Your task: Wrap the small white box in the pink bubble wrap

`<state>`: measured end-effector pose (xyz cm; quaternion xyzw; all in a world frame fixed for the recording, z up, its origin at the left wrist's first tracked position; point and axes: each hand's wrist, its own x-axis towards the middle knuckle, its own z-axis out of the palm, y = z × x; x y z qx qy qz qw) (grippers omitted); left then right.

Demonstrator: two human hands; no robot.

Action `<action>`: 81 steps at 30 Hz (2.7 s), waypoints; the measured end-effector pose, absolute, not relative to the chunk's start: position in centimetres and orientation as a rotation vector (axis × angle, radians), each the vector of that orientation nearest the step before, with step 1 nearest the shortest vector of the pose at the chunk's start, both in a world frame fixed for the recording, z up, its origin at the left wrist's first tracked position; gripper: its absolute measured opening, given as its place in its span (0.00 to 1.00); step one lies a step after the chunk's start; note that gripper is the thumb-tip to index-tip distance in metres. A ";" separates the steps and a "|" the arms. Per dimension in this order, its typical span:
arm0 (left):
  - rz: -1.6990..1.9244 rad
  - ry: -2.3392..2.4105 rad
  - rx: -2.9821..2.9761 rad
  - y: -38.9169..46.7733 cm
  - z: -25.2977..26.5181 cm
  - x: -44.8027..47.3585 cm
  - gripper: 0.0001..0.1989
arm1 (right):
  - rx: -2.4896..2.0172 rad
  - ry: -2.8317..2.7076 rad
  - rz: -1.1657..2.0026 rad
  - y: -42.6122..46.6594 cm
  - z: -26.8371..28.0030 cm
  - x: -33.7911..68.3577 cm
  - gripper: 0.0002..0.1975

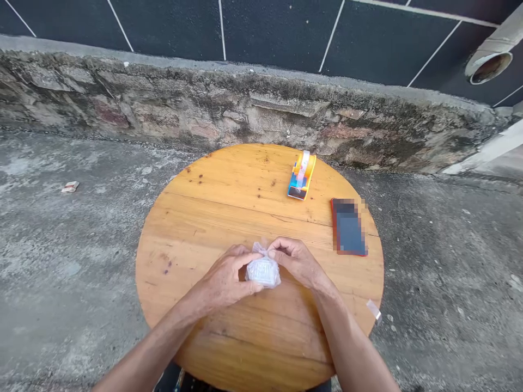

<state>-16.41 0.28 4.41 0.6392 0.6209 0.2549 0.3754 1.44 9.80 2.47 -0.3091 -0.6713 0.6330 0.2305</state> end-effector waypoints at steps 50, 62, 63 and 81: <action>1.255 1.232 0.975 0.7 0.4 -13.9 0.38 | -0.999 -1.991 1.659 9.2 2.7 3.0 0.29; 1.248 1.177 0.897 1.3 0.7 -14.1 0.44 | -1.008 -1.987 1.284 10.3 3.1 3.8 0.19; 1.248 1.177 0.904 1.3 0.7 -14.1 0.44 | -0.986 -1.974 1.241 10.3 3.0 3.5 0.17; 1.257 1.316 0.969 1.4 0.4 -13.5 0.37 | -0.782 -2.128 0.919 9.2 3.2 1.6 0.05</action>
